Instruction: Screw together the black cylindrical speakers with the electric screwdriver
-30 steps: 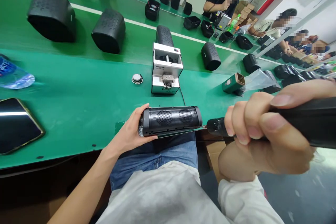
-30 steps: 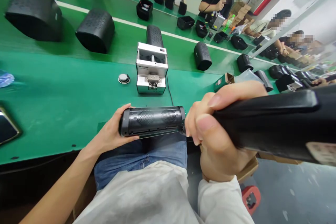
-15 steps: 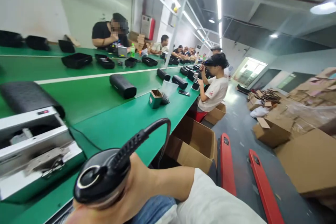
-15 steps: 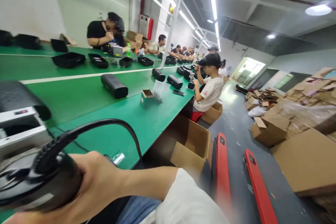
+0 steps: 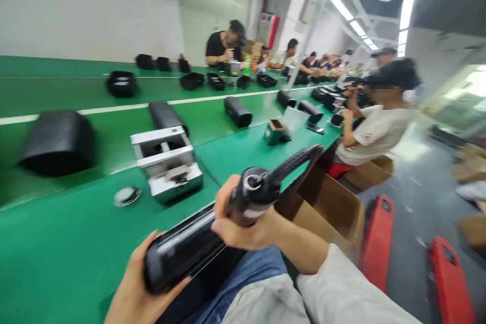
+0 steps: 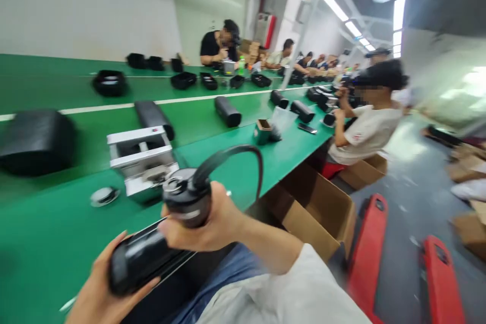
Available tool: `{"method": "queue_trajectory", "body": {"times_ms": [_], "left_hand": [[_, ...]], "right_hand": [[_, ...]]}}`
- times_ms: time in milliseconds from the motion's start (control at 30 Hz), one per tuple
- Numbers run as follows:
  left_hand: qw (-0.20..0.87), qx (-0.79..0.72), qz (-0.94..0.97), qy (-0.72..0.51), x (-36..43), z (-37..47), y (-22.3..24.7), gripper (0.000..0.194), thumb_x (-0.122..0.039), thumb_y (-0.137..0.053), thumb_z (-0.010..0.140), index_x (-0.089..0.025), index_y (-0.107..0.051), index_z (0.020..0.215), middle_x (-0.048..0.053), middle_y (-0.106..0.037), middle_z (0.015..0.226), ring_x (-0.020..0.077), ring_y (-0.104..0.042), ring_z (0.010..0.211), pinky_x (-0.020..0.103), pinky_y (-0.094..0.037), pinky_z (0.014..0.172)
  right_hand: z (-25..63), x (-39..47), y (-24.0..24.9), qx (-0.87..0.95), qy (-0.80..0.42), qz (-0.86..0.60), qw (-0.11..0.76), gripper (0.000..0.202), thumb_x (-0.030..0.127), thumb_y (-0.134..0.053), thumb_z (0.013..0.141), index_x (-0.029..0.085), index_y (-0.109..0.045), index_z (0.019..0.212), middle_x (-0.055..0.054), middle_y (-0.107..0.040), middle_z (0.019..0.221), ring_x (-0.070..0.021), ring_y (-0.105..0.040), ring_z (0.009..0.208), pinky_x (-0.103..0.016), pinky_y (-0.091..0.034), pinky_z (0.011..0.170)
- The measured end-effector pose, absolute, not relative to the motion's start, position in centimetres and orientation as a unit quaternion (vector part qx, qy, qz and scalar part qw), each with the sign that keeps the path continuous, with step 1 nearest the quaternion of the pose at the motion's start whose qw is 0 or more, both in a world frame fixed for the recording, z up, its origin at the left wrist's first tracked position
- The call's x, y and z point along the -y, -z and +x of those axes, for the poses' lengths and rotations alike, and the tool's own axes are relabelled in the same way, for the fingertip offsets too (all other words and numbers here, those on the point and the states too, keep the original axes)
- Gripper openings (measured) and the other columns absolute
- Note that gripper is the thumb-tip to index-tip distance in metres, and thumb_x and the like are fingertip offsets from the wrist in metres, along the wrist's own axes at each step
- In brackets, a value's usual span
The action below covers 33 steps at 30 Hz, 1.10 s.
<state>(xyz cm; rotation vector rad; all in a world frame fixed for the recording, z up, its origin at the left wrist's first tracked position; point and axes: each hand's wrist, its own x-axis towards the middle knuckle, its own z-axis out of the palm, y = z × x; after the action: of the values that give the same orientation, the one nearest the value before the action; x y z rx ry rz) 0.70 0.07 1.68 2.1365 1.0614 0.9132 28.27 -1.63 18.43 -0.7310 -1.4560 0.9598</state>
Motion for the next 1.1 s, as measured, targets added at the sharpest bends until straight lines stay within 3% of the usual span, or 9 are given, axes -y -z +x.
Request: {"method": "queue_trajectory", "body": {"times_ms": [133, 233, 367, 633, 767, 933, 1100], "left_hand": [[0.291, -0.45, 0.779, -0.326, 0.8, -0.1, -0.6, 0.102, -0.049, -0.086, 0.091, -0.035, -0.026, 0.173, 0.015, -0.056, 0.163, 0.0419, -0.065, 0.147, 0.065, -0.055, 0.123], [0.309, -0.443, 0.773, -0.334, 0.9, 0.1, -0.7, 0.106, -0.042, -0.089, 0.089, -0.035, -0.026, 0.173, 0.014, -0.056, 0.164, 0.0402, -0.063, 0.15, 0.062, -0.053, 0.126], [0.337, -0.443, 0.76, -0.335, 1.3, 0.3, -1.5, 0.11, -0.034, -0.092, 0.086, -0.036, -0.026, 0.173, 0.014, -0.054, 0.164, 0.0403, -0.06, 0.151, 0.063, -0.05, 0.128], [0.362, -0.45, 0.746, -0.331, 1.6, 0.3, -1.7, 0.114, -0.029, -0.095, 0.082, -0.039, -0.026, 0.172, 0.013, -0.052, 0.166, 0.0393, -0.06, 0.152, 0.061, -0.05, 0.128], [0.357, -0.446, 0.75, -0.333, 1.5, 0.3, -1.7, 0.114, -0.03, -0.095, 0.082, -0.039, -0.025, 0.173, 0.013, -0.052, 0.166, 0.0391, -0.059, 0.152, 0.062, -0.049, 0.129], [0.372, -0.439, 0.748, -0.329, 1.5, 0.2, -1.5, 0.116, -0.03, -0.095, 0.083, -0.039, -0.023, 0.173, 0.014, -0.048, 0.169, 0.04, -0.056, 0.154, 0.064, -0.046, 0.131], [0.38, -0.447, 0.742, -0.325, 1.5, 0.2, -1.6, 0.114, -0.032, -0.095, 0.085, -0.039, -0.023, 0.173, 0.014, -0.048, 0.169, 0.0401, -0.055, 0.155, 0.064, -0.046, 0.13]], "right_hand": [[29.3, 1.8, -21.8, 0.605, -0.457, -0.22, 0.614, 0.033, 0.011, -0.088, 0.084, 0.025, -0.072, 0.109, 0.008, -0.065, 0.069, -0.0076, -0.056, 0.048, -0.02, -0.047, 0.045], [29.0, -0.6, -24.7, 0.585, -0.432, -0.156, 0.668, 0.021, 0.013, -0.075, 0.095, 0.025, -0.07, 0.111, 0.011, -0.06, 0.062, -0.0069, -0.05, 0.039, -0.021, -0.046, 0.04], [26.1, -6.2, -25.9, 0.561, -0.324, -0.181, 0.74, 0.019, 0.019, -0.08, 0.093, 0.026, -0.063, 0.09, 0.012, -0.054, 0.056, -0.0083, -0.049, 0.039, -0.024, -0.045, 0.041], [21.3, -14.4, -22.2, 0.573, -0.262, -0.32, 0.707, 0.038, 0.047, -0.088, 0.09, 0.027, -0.057, 0.085, 0.006, -0.054, 0.069, -0.0105, -0.051, 0.053, -0.031, -0.048, 0.051], [21.2, -15.1, -21.0, 0.575, -0.278, -0.343, 0.689, 0.034, 0.044, -0.088, 0.09, 0.026, -0.059, 0.088, 0.004, -0.056, 0.075, -0.0118, -0.053, 0.061, -0.031, -0.051, 0.056], [21.8, -13.7, -21.9, 0.571, -0.274, -0.319, 0.705, 0.028, 0.038, -0.081, 0.093, 0.026, -0.057, 0.085, 0.005, -0.052, 0.072, -0.0101, -0.049, 0.054, -0.029, -0.045, 0.048], [21.4, -14.0, -22.8, 0.579, -0.224, -0.317, 0.717, 0.032, 0.041, -0.082, 0.092, 0.027, -0.055, 0.082, 0.002, -0.056, 0.077, -0.0133, -0.054, 0.064, -0.032, -0.055, 0.057]]}}
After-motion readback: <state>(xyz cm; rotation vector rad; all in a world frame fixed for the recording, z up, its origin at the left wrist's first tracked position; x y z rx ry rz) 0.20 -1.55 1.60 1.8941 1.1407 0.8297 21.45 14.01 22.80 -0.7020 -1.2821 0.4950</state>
